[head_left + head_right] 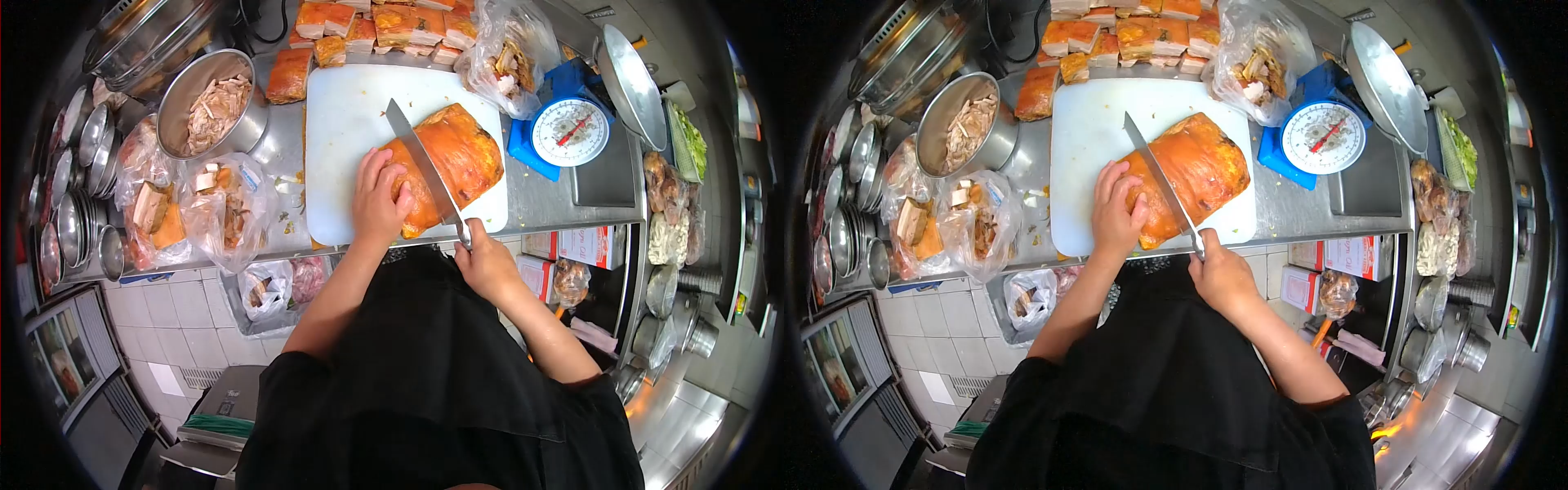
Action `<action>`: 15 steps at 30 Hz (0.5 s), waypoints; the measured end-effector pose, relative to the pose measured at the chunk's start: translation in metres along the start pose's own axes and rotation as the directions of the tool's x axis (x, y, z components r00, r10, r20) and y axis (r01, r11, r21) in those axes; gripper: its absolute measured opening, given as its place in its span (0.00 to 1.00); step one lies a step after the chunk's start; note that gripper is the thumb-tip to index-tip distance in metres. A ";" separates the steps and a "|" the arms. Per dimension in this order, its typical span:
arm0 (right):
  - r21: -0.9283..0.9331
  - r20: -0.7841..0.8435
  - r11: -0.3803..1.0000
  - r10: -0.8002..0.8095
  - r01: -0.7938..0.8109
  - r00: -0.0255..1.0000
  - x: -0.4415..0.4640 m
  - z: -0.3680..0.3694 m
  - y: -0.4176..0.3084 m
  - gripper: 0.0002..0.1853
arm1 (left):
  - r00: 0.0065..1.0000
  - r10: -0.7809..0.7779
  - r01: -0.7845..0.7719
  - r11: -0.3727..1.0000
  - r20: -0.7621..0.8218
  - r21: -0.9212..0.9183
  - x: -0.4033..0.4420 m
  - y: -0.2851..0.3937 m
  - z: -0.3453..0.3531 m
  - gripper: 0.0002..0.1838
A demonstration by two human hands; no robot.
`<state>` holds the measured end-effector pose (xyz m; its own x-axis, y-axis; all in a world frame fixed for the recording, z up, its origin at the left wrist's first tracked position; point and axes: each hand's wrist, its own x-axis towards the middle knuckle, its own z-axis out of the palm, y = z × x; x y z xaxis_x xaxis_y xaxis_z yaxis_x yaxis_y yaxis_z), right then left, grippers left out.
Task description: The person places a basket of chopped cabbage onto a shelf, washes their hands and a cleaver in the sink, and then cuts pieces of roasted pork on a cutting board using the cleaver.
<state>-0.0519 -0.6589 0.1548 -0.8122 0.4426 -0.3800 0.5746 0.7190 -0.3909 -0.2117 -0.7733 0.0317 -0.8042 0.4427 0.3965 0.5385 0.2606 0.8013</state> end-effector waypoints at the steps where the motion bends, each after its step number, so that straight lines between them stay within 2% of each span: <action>1: 0.004 0.000 1.000 0.000 0.000 1.000 0.000 -0.002 -0.002 0.19 | 1.000 0.015 -0.015 1.000 -0.008 0.005 0.000 0.000 0.000 0.14; 3: -0.078 0.055 0.997 0.017 -0.013 0.998 0.001 -0.019 -0.012 0.19 | 0.999 0.039 -0.038 0.999 -0.012 0.009 0.002 -0.001 0.000 0.14; 4: -0.123 0.138 0.992 0.058 -0.041 0.989 -0.002 -0.043 -0.024 0.19 | 0.999 0.038 -0.037 0.999 -0.018 0.010 0.002 -0.001 0.001 0.14; 5: -0.121 0.138 0.992 0.064 -0.047 0.988 -0.009 -0.059 -0.029 0.19 | 0.999 0.034 -0.034 0.999 -0.027 0.012 0.002 -0.002 0.002 0.14; 7: -0.173 0.240 0.983 0.101 -0.059 0.965 -0.019 -0.076 -0.032 0.18 | 0.999 0.034 -0.034 0.999 -0.023 0.007 0.002 -0.002 0.001 0.15; 9: -0.145 0.212 0.986 0.111 -0.081 0.971 -0.004 -0.030 -0.011 0.18 | 0.999 0.036 -0.036 0.999 -0.021 0.004 0.000 -0.003 0.003 0.15; 11: -0.095 0.058 0.981 0.174 -0.168 0.983 0.018 0.025 0.006 0.17 | 0.998 0.048 -0.047 0.999 -0.033 0.025 0.002 0.000 0.003 0.15; 15: -0.066 0.039 0.987 0.149 -0.146 0.988 0.019 0.007 -0.007 0.16 | 0.996 0.069 -0.068 0.997 -0.047 0.026 0.003 0.000 0.000 0.15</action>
<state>-0.0707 -0.6590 0.1444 -0.7131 0.5234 -0.4663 0.6792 0.6806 -0.2747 -0.2144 -0.7718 0.0328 -0.7760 0.4189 0.4716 0.5984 0.2523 0.7605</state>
